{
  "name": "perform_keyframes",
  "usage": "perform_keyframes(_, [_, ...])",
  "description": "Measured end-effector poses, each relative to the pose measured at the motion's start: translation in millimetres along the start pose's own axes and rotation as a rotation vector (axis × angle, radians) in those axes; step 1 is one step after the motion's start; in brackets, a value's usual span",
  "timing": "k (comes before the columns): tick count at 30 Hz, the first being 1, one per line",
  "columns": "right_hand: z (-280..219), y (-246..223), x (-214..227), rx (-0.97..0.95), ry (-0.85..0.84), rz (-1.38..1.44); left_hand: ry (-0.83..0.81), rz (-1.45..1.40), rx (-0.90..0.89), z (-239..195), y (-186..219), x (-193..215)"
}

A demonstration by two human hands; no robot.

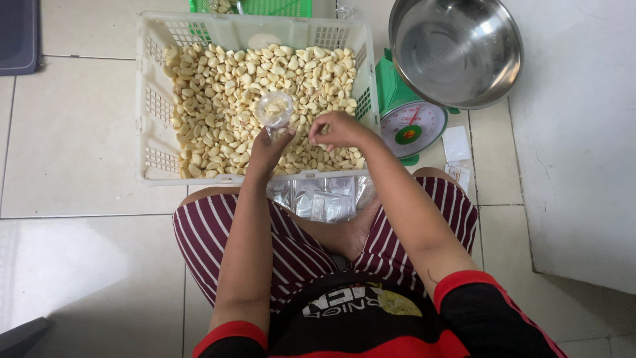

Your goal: The person puts peeled garlic cloves from a crate into small plastic bags and weighs the bags on a scale.

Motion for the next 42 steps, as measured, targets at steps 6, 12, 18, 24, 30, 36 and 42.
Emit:
perform_keyframes(6, [-22,-41,36,0.184,0.177,0.123,-0.114,0.107,-0.014,-8,-4,-8])
perform_keyframes(12, [-20,-43,22,0.183,0.171,0.207,0.005,0.417,-0.242,-9,19,-8])
perform_keyframes(18, [-22,-66,19,0.322,0.284,0.332,0.232,0.470,-0.257,-11,28,3])
perform_keyframes(24, [-16,-98,5,0.452,0.276,0.023,0.117,0.287,-0.144,-3,40,9])
perform_keyframes(30, [-18,-113,8,0.448,0.300,-0.206,0.039,0.277,-0.118,-1,51,19])
perform_keyframes(36, [-12,-109,17,0.362,0.337,-0.087,0.024,0.355,-0.146,-3,59,20])
perform_keyframes(42, [-16,-76,34,0.177,0.465,-0.383,-0.087,0.186,-0.111,-14,73,2])
Point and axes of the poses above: each hand's wrist, its own z-axis towards the middle knuckle, its own x-axis out of the back of the hand, y = z × x, the point moved 5 cm from there along z, towards the middle knuckle, and after that the axes turned 2 degrees about -y, right-handed, at the moved point
